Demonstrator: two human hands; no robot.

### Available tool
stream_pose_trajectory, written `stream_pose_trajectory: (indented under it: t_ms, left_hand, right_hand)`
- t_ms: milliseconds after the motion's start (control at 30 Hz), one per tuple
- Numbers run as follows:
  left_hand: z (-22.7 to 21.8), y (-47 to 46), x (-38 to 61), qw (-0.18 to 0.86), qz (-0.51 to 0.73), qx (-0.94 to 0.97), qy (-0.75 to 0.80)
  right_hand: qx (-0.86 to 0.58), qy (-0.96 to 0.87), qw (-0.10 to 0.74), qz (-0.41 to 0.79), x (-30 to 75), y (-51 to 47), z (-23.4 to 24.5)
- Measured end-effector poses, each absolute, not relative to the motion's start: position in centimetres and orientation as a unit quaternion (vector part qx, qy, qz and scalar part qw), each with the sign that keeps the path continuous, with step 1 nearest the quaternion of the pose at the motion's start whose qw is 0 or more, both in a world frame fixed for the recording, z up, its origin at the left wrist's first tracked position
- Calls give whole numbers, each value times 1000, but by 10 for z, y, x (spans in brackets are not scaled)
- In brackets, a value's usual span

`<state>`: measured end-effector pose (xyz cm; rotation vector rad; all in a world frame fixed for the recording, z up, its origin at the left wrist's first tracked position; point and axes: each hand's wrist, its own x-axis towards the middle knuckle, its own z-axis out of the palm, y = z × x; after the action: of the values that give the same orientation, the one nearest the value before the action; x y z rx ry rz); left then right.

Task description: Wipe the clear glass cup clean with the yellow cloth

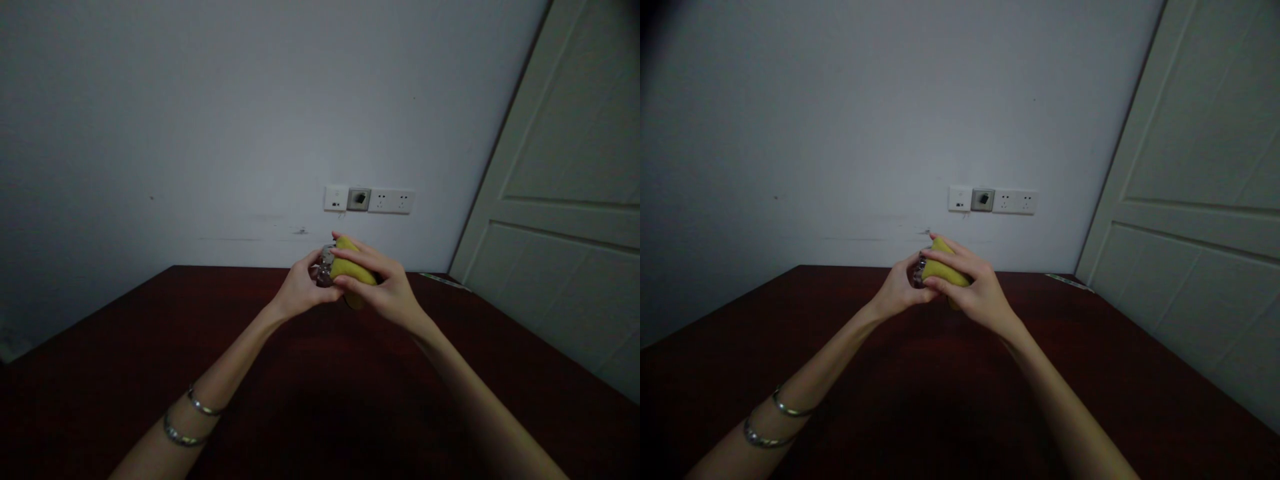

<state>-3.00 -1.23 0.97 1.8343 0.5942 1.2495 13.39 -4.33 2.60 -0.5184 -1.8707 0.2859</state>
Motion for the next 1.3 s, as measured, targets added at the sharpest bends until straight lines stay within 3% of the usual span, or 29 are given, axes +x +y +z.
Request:
stream_pose_trajectory:
  t_ms: [267,467,667,800,1067,1300]
  left_hand:
    - [5,-11,-31,413,483,742,212]
    - [11,-9,-34,405,486,740,227]
    - [12,-7,-33,436,452,743,231]
    - [13,-6,-35,474,449,724,223]
    - [19,-10,-30,485,452,705,252]
    - [21,-7,-38,461,387,763,236]
  right_hand:
    - [-291,-692,639,164,132,-32,22]
    - [-228,-763,586,148,131,-37,22]
    - [-298,-685,628,222,135,-24,13]
    - [-219,-732,587,266,143,-22,8]
    - [-254,-777,571,71,134,-29,3]
    - [-246,-751,594,151,135,-21,-4]
